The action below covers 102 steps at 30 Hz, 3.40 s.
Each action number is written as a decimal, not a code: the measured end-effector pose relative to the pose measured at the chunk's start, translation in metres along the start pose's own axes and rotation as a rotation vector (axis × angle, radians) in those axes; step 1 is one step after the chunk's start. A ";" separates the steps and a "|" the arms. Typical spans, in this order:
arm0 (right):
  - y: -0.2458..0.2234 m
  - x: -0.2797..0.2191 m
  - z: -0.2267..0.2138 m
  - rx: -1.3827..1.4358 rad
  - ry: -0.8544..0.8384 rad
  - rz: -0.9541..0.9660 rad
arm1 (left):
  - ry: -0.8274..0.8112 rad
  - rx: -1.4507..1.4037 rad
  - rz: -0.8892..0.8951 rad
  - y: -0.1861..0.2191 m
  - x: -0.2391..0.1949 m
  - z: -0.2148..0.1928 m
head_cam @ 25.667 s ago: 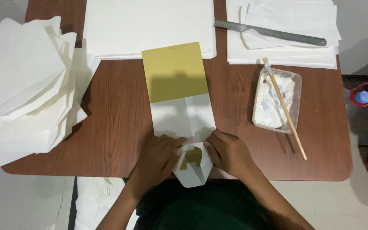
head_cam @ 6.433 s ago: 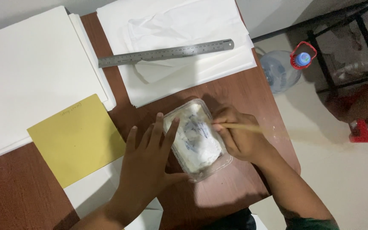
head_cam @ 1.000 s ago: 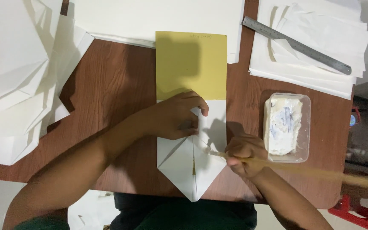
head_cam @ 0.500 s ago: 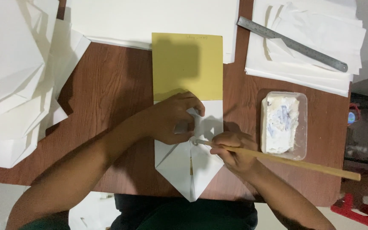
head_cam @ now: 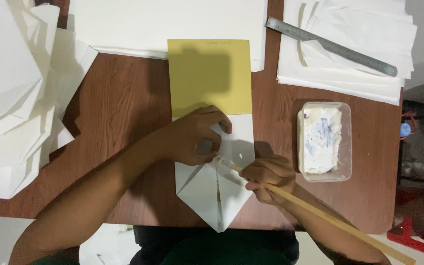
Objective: The person applies a white substance to a yellow paper using a brush, then folds a white paper over it and presses the edges. They continue to apply the substance to the folded paper and press it down, repeating the process with additional white paper sheets.
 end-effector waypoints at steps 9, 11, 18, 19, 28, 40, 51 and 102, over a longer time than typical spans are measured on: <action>0.004 -0.001 -0.006 0.059 0.084 0.082 | -0.021 0.003 -0.018 -0.002 0.001 0.003; 0.016 -0.016 -0.005 0.082 0.100 0.024 | -0.010 -0.003 -0.024 -0.004 -0.002 0.006; 0.013 -0.006 -0.008 0.098 0.107 -0.037 | 0.000 -0.005 -0.036 -0.002 0.000 0.003; 0.017 -0.013 -0.010 0.097 0.107 -0.037 | -0.001 -0.005 -0.035 -0.001 0.001 0.002; 0.018 -0.021 -0.007 0.028 0.076 -0.004 | -0.025 -0.001 -0.035 -0.004 0.000 0.004; 0.017 -0.019 -0.009 0.096 0.128 0.052 | -0.051 -0.006 -0.067 -0.004 0.000 0.002; 0.004 -0.002 -0.016 0.035 0.159 0.095 | -0.001 -0.100 -0.082 -0.014 -0.010 0.007; -0.091 -0.234 -0.098 -0.766 0.974 -0.181 | 0.116 0.630 -0.475 0.062 -0.014 -0.009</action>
Point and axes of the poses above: each hand's wrist, its own x-axis towards the middle knuckle, its own z-axis out of the palm, y = z × x, the point moved 4 cm from there along x, towards the middle knuckle, and after that the axes turned 15 degrees about x, right-handed, at the moved point
